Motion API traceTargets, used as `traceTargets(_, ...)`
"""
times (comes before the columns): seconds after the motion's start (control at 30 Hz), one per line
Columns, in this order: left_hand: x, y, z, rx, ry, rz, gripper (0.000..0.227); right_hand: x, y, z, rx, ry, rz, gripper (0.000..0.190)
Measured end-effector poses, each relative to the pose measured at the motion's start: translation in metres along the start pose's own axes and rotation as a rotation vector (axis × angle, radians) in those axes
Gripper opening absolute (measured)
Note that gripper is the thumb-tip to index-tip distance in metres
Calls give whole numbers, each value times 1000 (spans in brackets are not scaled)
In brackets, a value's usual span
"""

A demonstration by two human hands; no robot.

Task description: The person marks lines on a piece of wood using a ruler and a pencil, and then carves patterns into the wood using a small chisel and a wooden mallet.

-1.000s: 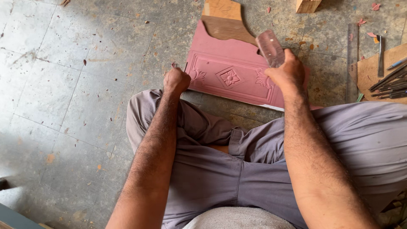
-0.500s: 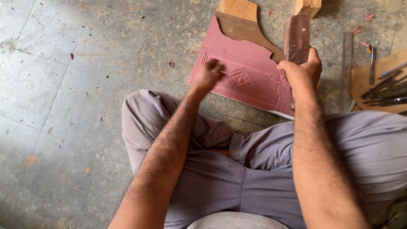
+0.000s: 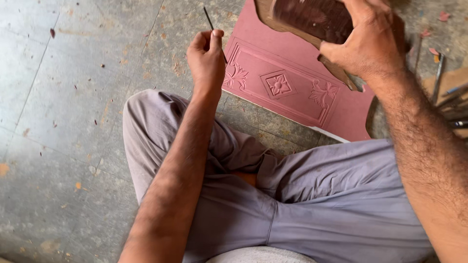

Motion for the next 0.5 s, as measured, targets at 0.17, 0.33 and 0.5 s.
traceTargets(0.17,23,11,4,134,245,145,23,5,-39,-28,82,40,-25,64)
traceTargets(0.33,26,-27,24,-148,182,340,17,8,-73,-59,-50,-68,109,67)
traceTargets(0.5,27,-58,31,-233,-8,443,14,2,-78,-62,-43,27,146,59)
Point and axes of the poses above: each hand's wrist, its own x-axis away from the middle knuckle, its own y-axis out of the back of the hand, z = x × y, the point moved 4 cm from there along -x, towards the middle knuckle, and after that the axes turned 7 degrees about -z, right-handed, at the moved point
